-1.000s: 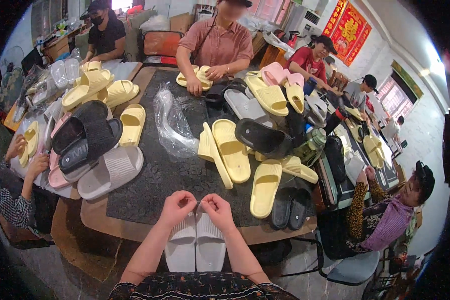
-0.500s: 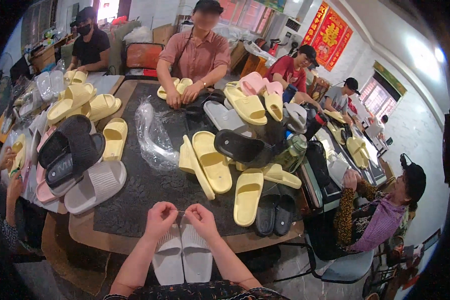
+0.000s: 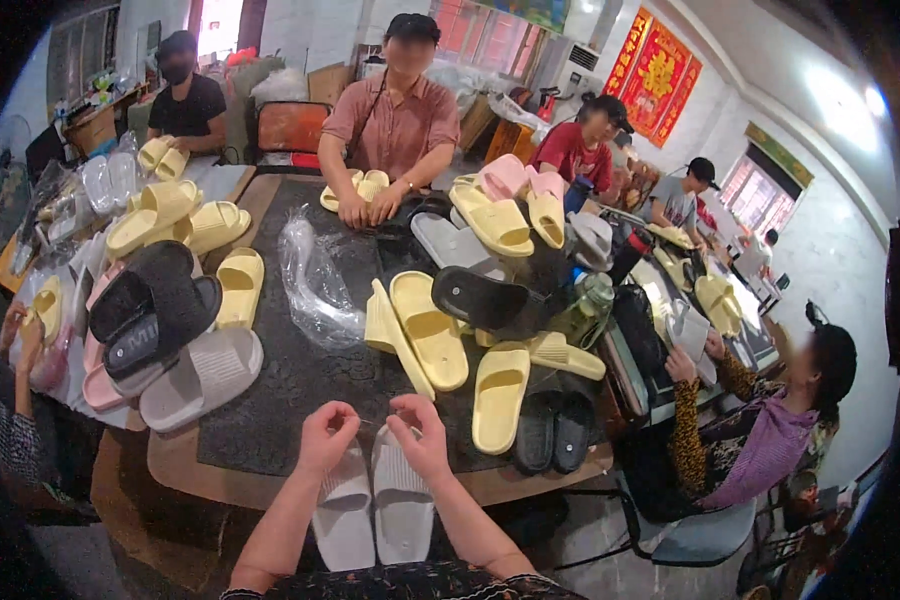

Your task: Organizing, pairing, and inspecting various plastic slippers on a workshop table.

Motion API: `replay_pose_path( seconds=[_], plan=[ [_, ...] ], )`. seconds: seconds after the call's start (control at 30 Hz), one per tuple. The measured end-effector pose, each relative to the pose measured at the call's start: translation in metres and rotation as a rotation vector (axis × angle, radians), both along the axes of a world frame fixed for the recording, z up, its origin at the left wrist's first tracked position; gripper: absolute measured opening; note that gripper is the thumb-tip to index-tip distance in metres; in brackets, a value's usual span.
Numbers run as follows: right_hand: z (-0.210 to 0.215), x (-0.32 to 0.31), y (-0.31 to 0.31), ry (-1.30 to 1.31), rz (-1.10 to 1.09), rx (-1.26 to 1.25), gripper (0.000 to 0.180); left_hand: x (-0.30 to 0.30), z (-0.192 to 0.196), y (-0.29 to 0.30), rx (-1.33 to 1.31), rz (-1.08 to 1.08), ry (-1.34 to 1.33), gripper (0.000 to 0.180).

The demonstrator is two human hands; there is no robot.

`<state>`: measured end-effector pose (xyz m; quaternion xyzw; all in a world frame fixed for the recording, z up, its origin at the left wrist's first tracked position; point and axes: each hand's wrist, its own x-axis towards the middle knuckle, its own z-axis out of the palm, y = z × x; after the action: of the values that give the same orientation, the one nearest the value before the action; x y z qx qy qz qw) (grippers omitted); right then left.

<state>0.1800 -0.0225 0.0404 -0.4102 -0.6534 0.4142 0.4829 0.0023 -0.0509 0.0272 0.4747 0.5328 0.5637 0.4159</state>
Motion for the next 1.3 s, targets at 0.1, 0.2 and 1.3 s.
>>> replay_pose_path(
  seconds=[0.1,0.2,1.3],
  plan=[
    [0.023,0.004,0.005,0.338,0.03,-0.072,0.039,0.002,0.012,0.004,-0.011,-0.019,0.05,0.007],
    [0.079,-0.001,0.0,0.739,0.237,-0.165,0.061,0.005,0.034,0.002,-0.1,-0.092,0.078,0.007],
    [0.161,0.021,0.008,0.935,0.341,0.094,0.083,-0.049,0.132,-0.046,0.517,-0.013,-0.494,0.128]
  ],
)
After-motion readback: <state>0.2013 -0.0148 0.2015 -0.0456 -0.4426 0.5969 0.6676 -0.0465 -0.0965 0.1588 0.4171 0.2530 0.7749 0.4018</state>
